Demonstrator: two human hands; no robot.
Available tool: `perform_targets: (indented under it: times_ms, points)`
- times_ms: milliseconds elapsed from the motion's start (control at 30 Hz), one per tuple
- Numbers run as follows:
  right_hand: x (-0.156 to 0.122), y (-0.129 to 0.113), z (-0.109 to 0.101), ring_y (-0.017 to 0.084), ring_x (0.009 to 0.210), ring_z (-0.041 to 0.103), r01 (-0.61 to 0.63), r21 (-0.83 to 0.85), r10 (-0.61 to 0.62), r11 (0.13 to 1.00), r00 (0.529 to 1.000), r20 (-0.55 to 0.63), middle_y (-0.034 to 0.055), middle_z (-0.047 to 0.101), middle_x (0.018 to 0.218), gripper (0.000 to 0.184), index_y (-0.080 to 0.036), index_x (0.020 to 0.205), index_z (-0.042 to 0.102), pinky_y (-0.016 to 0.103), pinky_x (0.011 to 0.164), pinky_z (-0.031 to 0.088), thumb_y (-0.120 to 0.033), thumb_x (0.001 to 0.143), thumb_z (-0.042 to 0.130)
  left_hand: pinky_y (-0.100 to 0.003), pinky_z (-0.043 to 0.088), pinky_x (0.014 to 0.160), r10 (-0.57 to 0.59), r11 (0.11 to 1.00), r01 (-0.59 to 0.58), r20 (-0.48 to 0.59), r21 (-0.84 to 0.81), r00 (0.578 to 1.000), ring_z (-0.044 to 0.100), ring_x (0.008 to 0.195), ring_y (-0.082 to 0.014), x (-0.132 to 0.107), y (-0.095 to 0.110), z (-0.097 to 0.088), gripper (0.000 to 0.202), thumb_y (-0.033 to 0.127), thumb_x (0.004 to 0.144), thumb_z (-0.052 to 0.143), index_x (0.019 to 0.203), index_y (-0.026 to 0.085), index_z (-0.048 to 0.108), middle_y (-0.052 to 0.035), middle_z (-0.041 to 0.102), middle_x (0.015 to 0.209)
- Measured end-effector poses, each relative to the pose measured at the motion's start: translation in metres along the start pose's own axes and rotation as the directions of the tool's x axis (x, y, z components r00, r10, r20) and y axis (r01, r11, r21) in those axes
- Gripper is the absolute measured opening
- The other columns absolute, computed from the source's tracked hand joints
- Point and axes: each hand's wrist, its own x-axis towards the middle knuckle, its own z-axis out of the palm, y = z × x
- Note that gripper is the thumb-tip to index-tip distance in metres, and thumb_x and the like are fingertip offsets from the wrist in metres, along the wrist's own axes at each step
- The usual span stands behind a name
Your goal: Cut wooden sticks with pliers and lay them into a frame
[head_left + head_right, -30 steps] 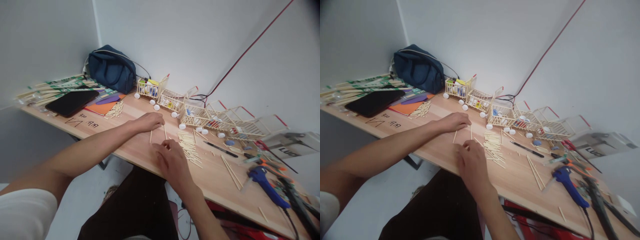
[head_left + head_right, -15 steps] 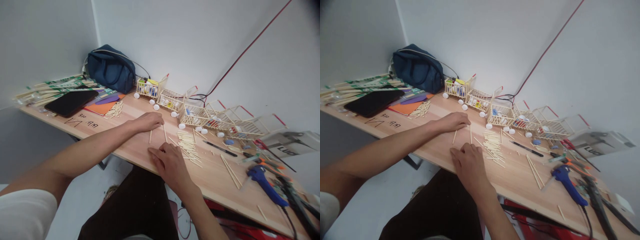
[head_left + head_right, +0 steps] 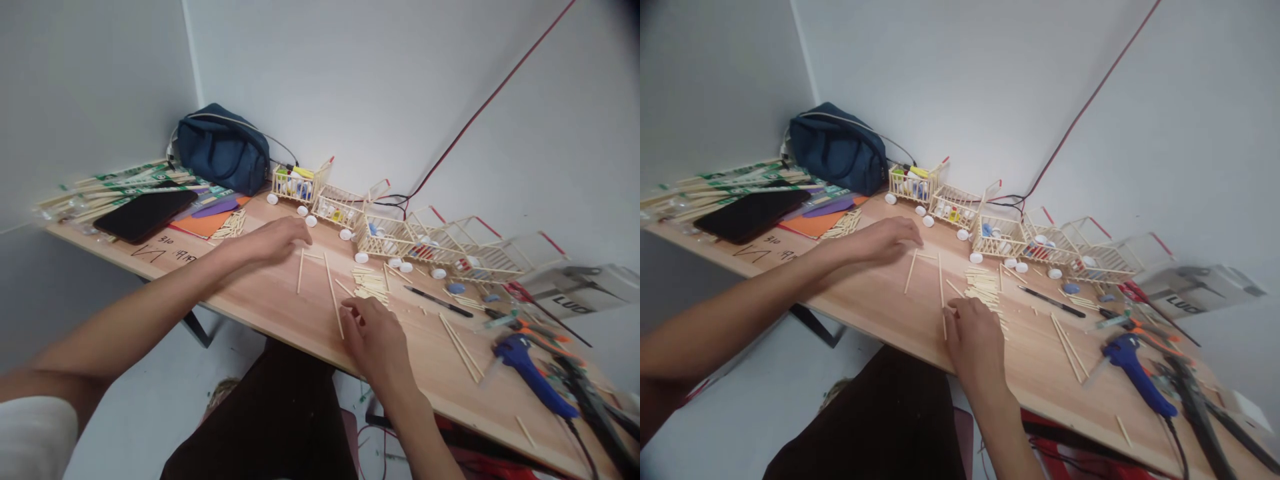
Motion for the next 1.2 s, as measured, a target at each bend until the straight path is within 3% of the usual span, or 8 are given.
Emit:
perform_targets:
  times_ms: [100,200,367,533,633,867,1067,1200]
  points:
    - [0.003,0.0,0.003,0.017,0.074,0.057,-0.112,-0.036,0.113,0.993,0.993,0.035,0.0037,0.064,0.084,0.021,-0.02,0.09,0.063,0.028,0.067,0.034,-0.035,0.092,0.049,-0.031,0.044,0.091,-0.011,0.999,0.013,0.036,-0.039,0.999,0.059,0.099,-0.0185,-0.016,0.004,-0.004,0.029,0.007,0.08,0.05,0.102,0.017,0.068,-0.0081,0.065,0.103]
    - [0.008,-0.007,0.005,0.016,0.068,0.055,-0.168,-0.075,0.173,0.983,0.983,0.068,0.0018,0.064,0.077,0.023,-0.021,0.081,0.058,0.026,0.059,0.029,-0.04,0.092,0.049,-0.031,0.044,0.091,-0.075,0.997,0.074,-0.005,-0.025,0.997,0.059,0.098,-0.0185,-0.021,0.01,0.005,0.024,0.013,0.084,0.05,0.102,0.016,0.067,-0.0084,0.065,0.101]
    - [0.016,-0.016,0.006,0.015,0.062,0.053,-0.196,-0.146,0.213,0.97,0.971,0.111,0.0009,0.064,0.071,0.023,-0.021,0.076,0.056,0.026,0.056,0.024,-0.038,0.091,0.05,-0.034,0.045,0.089,-0.146,0.988,0.149,-0.062,0.037,0.987,0.058,0.098,-0.0217,-0.002,0.016,0.023,0.024,0.015,0.083,0.052,0.1,0.014,0.069,-0.0102,0.067,0.097]
    - [0.019,-0.015,0.008,0.016,0.065,0.057,-0.171,-0.218,0.203,0.961,0.97,0.133,0.0037,0.066,0.073,0.021,-0.021,0.078,0.058,0.027,0.057,0.024,-0.035,0.091,0.049,-0.033,0.045,0.076,-0.211,0.968,0.215,-0.047,0.129,0.976,0.058,0.086,-0.0224,0.022,0.022,0.027,0.019,0.013,0.078,0.052,0.08,0.016,0.071,-0.0091,0.066,0.083]
    - [0.021,-0.015,0.007,0.018,0.066,0.059,-0.156,-0.244,0.197,0.957,0.968,0.154,0.0042,0.068,0.074,0.022,-0.021,0.078,0.059,0.027,0.057,0.024,-0.035,0.091,0.048,-0.032,0.044,0.074,-0.256,0.958,0.257,-0.028,0.127,0.966,0.058,0.083,-0.0218,0.028,0.022,0.029,0.02,0.011,0.077,0.052,0.077,0.015,0.071,-0.0089,0.067,0.082]
    - [0.024,-0.021,-0.001,0.022,0.074,0.064,-0.172,-0.319,0.247,0.932,0.945,0.212,0.0077,0.071,0.08,0.023,-0.019,0.083,0.063,0.029,0.059,0.028,-0.033,0.091,0.046,-0.033,0.045,0.082,-0.228,0.972,0.233,-0.101,0.034,0.968,0.06,0.086,-0.0209,0.02,0.013,0.041,0.018,0.012,0.079,0.055,0.083,0.016,0.072,-0.008,0.069,0.087]
    - [0.029,-0.024,-0.01,0.023,0.076,0.066,-0.193,-0.372,0.308,0.908,0.91,0.278,0.0105,0.072,0.082,0.025,-0.018,0.082,0.065,0.029,0.058,0.027,-0.028,0.091,0.043,-0.035,0.044,0.084,-0.184,0.981,0.188,-0.076,0.053,0.98,0.058,0.088,-0.0224,0.018,0.013,0.041,0.013,0.014,0.08,0.058,0.082,0.016,0.071,-0.0087,0.068,0.087]
    - [0.02,-0.006,-0.026,0.019,0.07,0.063,-0.187,-0.316,0.262,0.93,0.941,0.214,0.0067,0.071,0.077,0.024,-0.02,0.077,0.062,0.027,0.057,0.026,-0.03,0.09,0.045,-0.035,0.043,0.084,-0.164,0.984,0.169,-0.077,0.059,0.983,0.056,0.089,-0.0224,0.017,0.011,0.042,0.012,0.015,0.081,0.057,0.082,0.016,0.069,-0.0083,0.066,0.087]
